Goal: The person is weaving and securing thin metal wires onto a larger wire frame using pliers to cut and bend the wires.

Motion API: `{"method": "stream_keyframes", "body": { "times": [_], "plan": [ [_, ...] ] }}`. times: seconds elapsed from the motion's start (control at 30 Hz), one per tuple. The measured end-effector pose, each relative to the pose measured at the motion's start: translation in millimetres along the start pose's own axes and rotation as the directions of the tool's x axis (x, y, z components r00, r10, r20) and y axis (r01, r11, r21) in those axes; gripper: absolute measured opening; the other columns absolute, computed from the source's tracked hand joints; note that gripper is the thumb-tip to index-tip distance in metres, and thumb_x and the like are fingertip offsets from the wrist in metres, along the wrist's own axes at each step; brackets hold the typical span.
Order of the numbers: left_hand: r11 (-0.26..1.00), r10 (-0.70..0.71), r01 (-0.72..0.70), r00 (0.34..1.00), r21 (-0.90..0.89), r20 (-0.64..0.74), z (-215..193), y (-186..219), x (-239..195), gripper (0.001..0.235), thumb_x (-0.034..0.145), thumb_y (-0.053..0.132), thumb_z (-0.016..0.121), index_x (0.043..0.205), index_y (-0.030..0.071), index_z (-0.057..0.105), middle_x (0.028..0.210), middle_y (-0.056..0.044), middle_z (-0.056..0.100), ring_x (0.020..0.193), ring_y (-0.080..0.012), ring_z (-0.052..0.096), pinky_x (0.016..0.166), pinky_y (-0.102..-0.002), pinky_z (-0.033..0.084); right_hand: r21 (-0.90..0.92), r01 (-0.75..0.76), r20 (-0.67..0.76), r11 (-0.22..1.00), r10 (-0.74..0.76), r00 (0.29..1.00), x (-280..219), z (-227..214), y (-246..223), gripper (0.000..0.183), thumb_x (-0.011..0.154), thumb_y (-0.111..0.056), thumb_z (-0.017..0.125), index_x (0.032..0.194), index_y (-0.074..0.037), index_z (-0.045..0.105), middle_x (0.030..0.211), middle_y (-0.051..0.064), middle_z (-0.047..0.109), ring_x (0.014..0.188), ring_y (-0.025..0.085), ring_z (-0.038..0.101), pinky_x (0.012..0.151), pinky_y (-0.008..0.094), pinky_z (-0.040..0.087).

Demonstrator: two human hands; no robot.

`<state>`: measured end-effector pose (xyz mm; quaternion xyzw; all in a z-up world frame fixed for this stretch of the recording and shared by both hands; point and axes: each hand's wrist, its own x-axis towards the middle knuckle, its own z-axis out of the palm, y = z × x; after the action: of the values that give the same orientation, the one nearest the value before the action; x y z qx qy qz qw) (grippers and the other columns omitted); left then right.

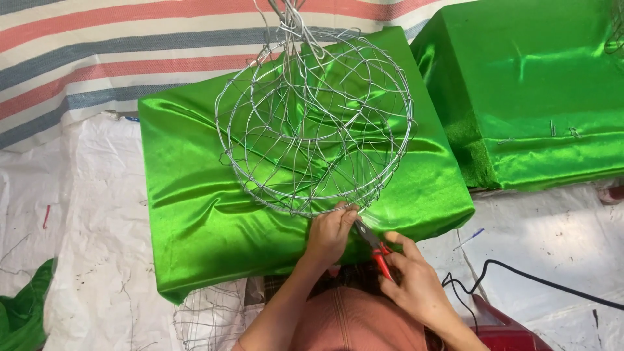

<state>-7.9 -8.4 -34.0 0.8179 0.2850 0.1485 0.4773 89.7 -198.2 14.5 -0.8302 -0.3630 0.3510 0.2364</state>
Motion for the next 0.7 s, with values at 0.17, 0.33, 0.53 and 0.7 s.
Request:
{"method": "stream_keyframes", "body": {
  "times": [0.17,0.33,0.53,0.7],
  "plan": [
    [0.981,-0.067,0.037,0.987,0.193,0.148,-15,16,-8,0.035,0.098,0.019,0.057,0.129,0.004,0.062,0.085,-0.007,0.060,0.076,-0.0232,0.054,0.073,-0.038,0.049,0.816,-0.200,0.290,0.543,-0.086,0.953,-12,10,53,0.035,0.067,0.011,0.069,0.101,0.002,0.069,0.136,0.017,0.056,0.117,0.031,0.058,0.095,0.040,0.047],
    [0.925,0.195,-0.179,0.981,0.336,-0.013,-22,24,-33,0.051,0.087,-0.003,0.059,0.138,-0.008,0.053,0.139,-0.025,0.059,0.131,-0.0405,0.055,0.108,-0.045,0.045,0.898,-0.414,0.434,0.152,-0.147,0.889,-16,20,49,0.028,0.062,0.014,0.067,0.087,0.001,0.064,0.140,0.026,0.069,0.089,0.035,0.075,0.076,0.042,0.059],
    [0.998,-0.053,0.060,0.980,0.033,-0.193,-15,28,-79,0.033,0.085,0.011,0.073,0.117,0.006,0.067,0.097,-0.008,0.073,0.070,-0.0182,0.067,0.062,-0.030,0.055,0.804,-0.569,0.453,-0.172,-0.443,0.774,0,46,58,0.027,0.065,0.012,0.052,0.089,0.000,0.056,0.160,0.035,0.031,0.128,0.050,0.054,0.100,0.069,0.053],
    [0.679,-0.348,0.419,0.907,-0.602,0.237,24,-5,-95,0.054,0.091,0.010,0.064,0.142,0.000,0.052,0.111,-0.014,0.072,0.091,-0.0182,0.068,0.079,-0.028,0.055,0.732,-0.656,0.518,-0.184,-0.474,0.712,10,55,52,0.045,0.063,0.015,0.048,0.104,-0.001,0.055,0.106,0.024,0.060,0.121,0.051,0.058,0.097,0.068,0.051]
  ]
}}
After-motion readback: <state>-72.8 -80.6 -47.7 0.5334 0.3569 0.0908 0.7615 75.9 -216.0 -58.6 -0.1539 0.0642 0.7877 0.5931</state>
